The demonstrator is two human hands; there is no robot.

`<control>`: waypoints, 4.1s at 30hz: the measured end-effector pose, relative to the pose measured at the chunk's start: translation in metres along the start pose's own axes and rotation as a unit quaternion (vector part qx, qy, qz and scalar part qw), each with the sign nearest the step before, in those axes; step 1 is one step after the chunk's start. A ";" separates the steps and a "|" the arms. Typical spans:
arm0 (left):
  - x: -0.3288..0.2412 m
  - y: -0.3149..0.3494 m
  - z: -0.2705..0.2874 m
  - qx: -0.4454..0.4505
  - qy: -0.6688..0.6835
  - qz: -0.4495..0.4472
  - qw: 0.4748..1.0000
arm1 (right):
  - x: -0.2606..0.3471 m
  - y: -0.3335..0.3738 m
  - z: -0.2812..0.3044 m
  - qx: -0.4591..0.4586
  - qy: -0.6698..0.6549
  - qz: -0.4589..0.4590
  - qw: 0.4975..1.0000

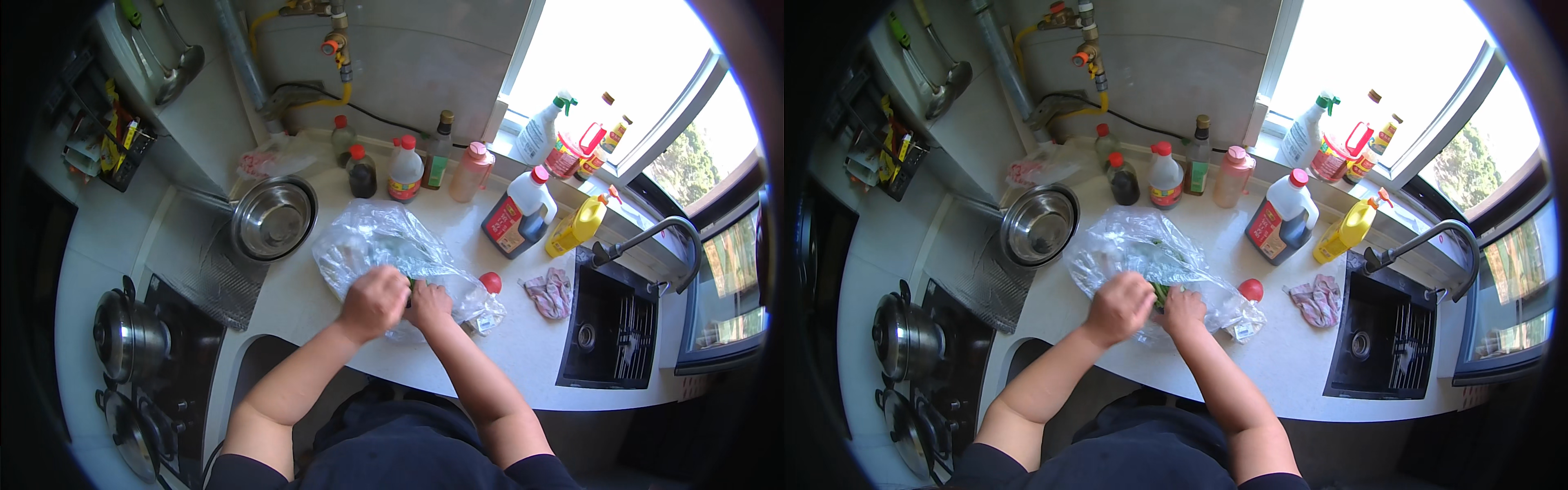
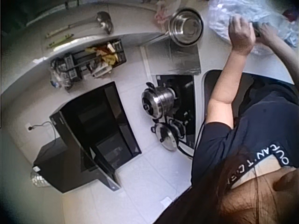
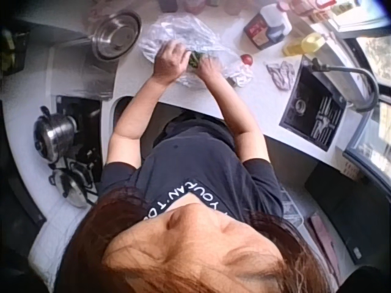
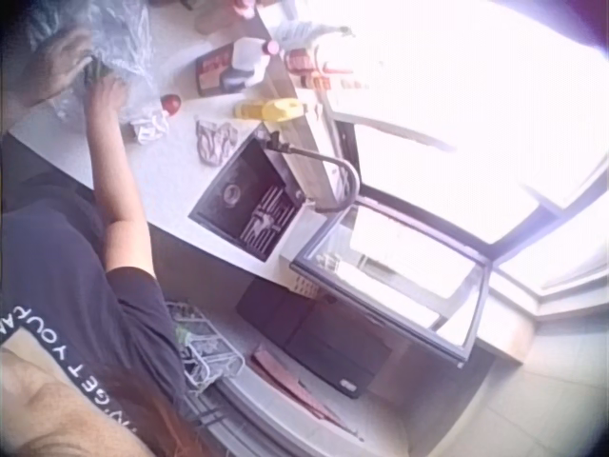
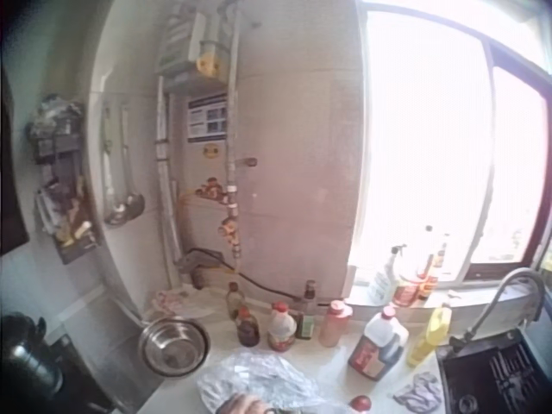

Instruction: The person washes a ceramic plate and a metal pot using a sponge under a running faucet, stores the plate in a pull-out drawer, and places the pot on a stove. The person removes a bundle of leafy greens and a red fruit from a plastic bag.

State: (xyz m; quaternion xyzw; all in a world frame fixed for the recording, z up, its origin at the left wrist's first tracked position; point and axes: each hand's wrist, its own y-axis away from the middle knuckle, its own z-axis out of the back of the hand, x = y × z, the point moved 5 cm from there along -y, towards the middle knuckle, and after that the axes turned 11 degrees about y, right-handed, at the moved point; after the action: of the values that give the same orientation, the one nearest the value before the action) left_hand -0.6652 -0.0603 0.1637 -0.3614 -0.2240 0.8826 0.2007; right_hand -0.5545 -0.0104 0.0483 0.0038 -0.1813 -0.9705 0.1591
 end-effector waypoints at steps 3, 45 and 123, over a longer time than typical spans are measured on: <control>-0.010 0.024 -0.038 0.165 -0.070 0.002 0.984 | -0.018 -0.020 -0.030 -0.031 -0.037 -0.004 0.999; -0.006 0.086 -0.044 0.489 -0.212 0.081 0.842 | -0.073 -0.033 0.015 0.216 -0.620 -0.100 0.748; 0.006 0.066 -0.084 -0.086 0.805 0.451 0.377 | -0.043 0.077 -0.003 -0.091 -0.683 -0.019 0.725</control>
State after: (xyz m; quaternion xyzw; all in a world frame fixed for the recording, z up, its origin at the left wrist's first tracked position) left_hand -0.6212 -0.0903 0.0713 -0.9646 0.1637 0.1128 -0.1734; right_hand -0.4900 -0.0662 0.0709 -0.6711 -0.1520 -0.7252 -0.0266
